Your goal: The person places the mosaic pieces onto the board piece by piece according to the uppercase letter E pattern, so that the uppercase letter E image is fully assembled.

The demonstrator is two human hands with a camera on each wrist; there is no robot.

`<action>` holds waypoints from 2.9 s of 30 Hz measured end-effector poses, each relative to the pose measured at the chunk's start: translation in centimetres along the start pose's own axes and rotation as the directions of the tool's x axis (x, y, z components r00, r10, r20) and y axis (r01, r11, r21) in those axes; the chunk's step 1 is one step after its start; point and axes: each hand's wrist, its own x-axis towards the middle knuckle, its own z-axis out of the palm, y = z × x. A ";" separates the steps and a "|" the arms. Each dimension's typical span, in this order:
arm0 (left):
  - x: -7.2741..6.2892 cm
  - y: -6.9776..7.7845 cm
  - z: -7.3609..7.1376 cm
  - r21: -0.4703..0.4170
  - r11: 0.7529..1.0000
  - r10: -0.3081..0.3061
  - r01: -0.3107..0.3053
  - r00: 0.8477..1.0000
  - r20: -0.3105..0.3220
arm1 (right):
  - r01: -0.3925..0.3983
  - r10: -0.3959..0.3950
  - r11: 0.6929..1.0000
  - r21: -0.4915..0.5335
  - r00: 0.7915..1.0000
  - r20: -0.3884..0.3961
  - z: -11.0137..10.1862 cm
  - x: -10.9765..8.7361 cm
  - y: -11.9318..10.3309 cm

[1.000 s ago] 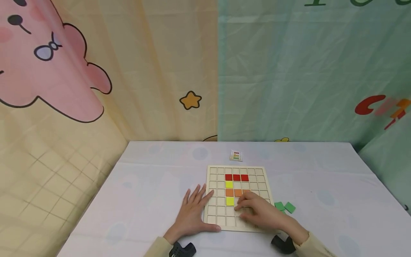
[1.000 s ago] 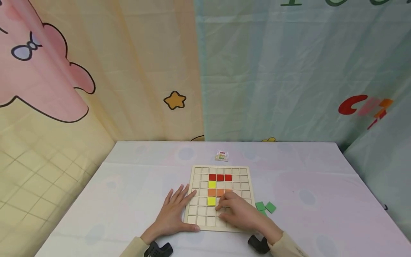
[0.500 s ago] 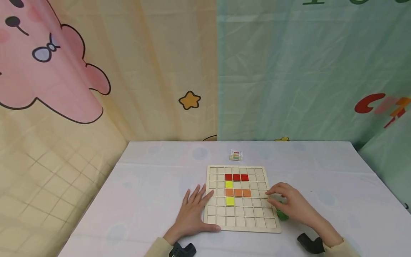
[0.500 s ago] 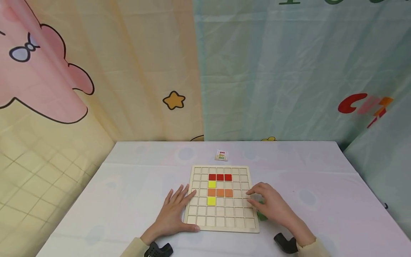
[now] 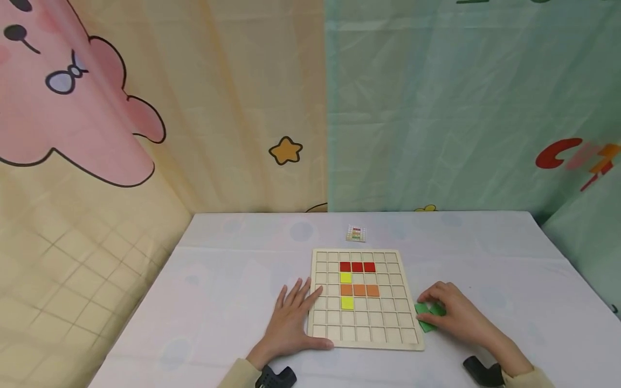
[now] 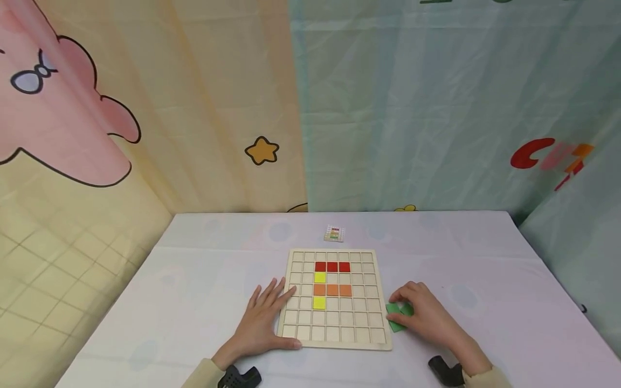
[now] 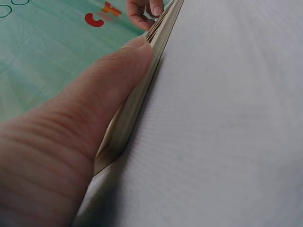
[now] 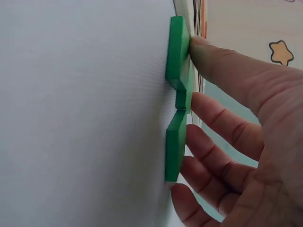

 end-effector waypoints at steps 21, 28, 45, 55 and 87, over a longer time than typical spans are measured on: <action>0.0 0.0 0.2 0.002 1.000 -0.001 0.001 1.000 0.008 | -0.119 0.118 0.989 0.088 0.993 0.015 0.0 0.9 0.9; 0.0 -0.1 0.1 0.005 1.000 -0.003 0.003 1.000 0.003 | -0.160 0.160 0.984 0.081 0.987 0.003 0.0 0.6 0.1; 0.0 -0.1 0.0 0.009 1.000 0.005 -0.005 1.000 -0.009 | -0.118 0.118 0.993 -0.012 0.992 -0.043 -0.3 0.9 -0.7; 0.0 0.0 -0.1 0.010 1.000 0.012 -0.012 1.000 -0.009 | -0.144 0.145 0.989 0.029 0.988 -0.046 -0.3 1.0 -0.8; -0.2 0.0 -0.1 0.012 0.999 0.042 -0.042 0.998 -0.044 | 0.159 -0.191 0.952 0.263 0.977 0.100 5.7 4.4 -11.3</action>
